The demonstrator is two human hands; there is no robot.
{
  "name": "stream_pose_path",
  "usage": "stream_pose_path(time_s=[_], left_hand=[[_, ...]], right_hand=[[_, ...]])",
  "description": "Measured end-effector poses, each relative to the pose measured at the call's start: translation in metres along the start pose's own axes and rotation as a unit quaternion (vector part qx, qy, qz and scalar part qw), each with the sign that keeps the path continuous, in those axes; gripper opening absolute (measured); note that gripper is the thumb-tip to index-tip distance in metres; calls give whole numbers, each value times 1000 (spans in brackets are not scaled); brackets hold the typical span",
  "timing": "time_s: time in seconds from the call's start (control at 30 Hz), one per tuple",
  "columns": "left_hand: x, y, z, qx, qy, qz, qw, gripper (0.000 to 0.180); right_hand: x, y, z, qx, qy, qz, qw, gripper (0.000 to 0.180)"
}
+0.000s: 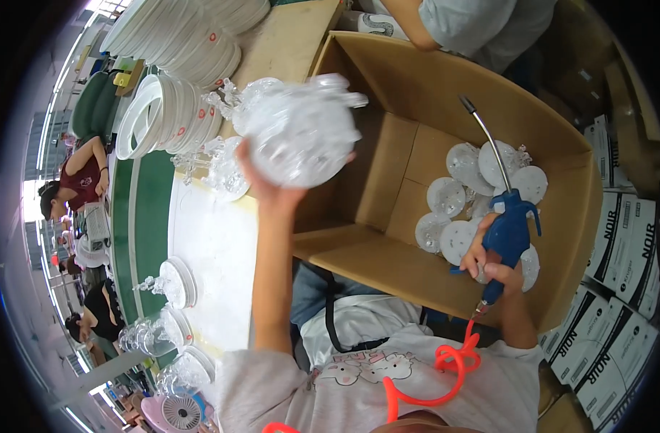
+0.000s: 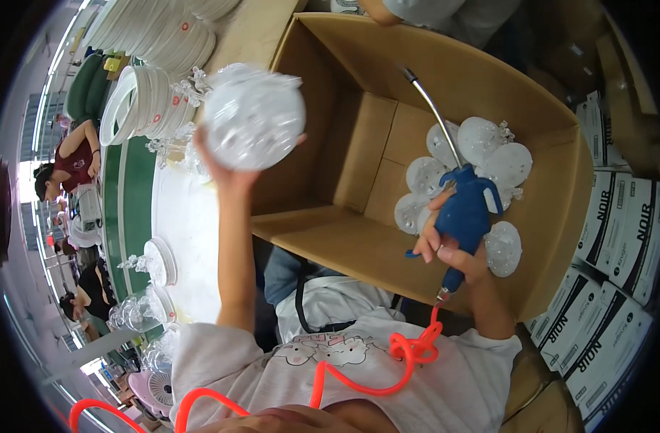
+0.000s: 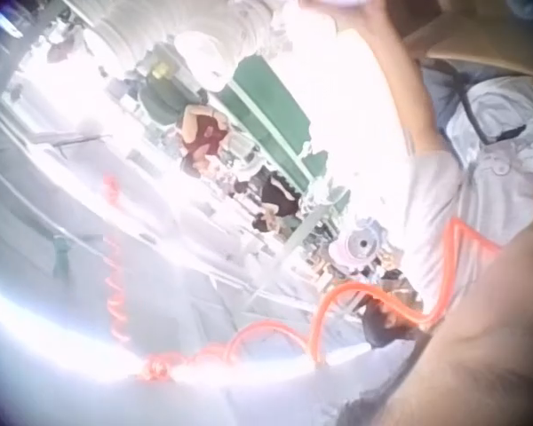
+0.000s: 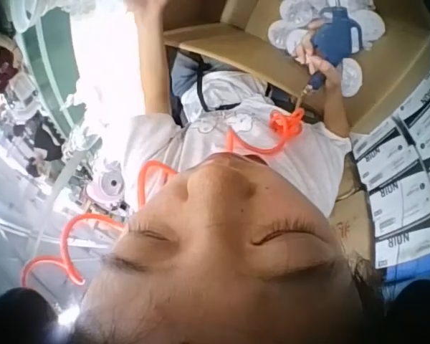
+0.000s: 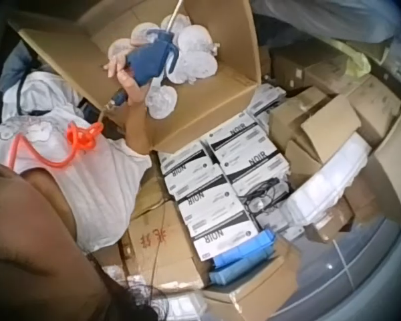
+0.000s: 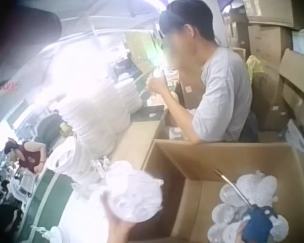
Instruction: Assembling decorative light fixtures by cleaning components with an air gun and placing glass domes over bases.
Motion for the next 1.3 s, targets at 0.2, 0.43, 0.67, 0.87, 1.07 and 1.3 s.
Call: stream_pose_path(time_s=[0.2,0.43,0.67,0.87,1.07,1.3], left_hand=[[-177,-56,-116,55,241,-248,937,67],[-242,-164,-147,99,238,-402,879,52],[-263,-204,-190,239,164,-487,824,59],[-262,-211,-199,311,315,-511,737,53],[-294,-210,-220,307,446,-574,614,48],[-186,71,-138,620,475,-206,590,48]], right_hand=[[19,18,-26,-9,82,7,997,61],[21,20,-45,-14,116,14,993,61],[24,31,-62,-16,163,51,985,55],[21,32,-66,-95,167,71,979,50],[23,32,-63,-113,156,72,979,48],[18,5,-78,-364,183,-9,913,40]])
Point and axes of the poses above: each hand's wrist, its own x-axis towards the middle knuckle, its own y-axis out of the palm, z = x × y, the point moved 8 cm from there along x, towards the middle knuckle, and after that the axes turned 7 degrees about z, right-handed, at the moved point
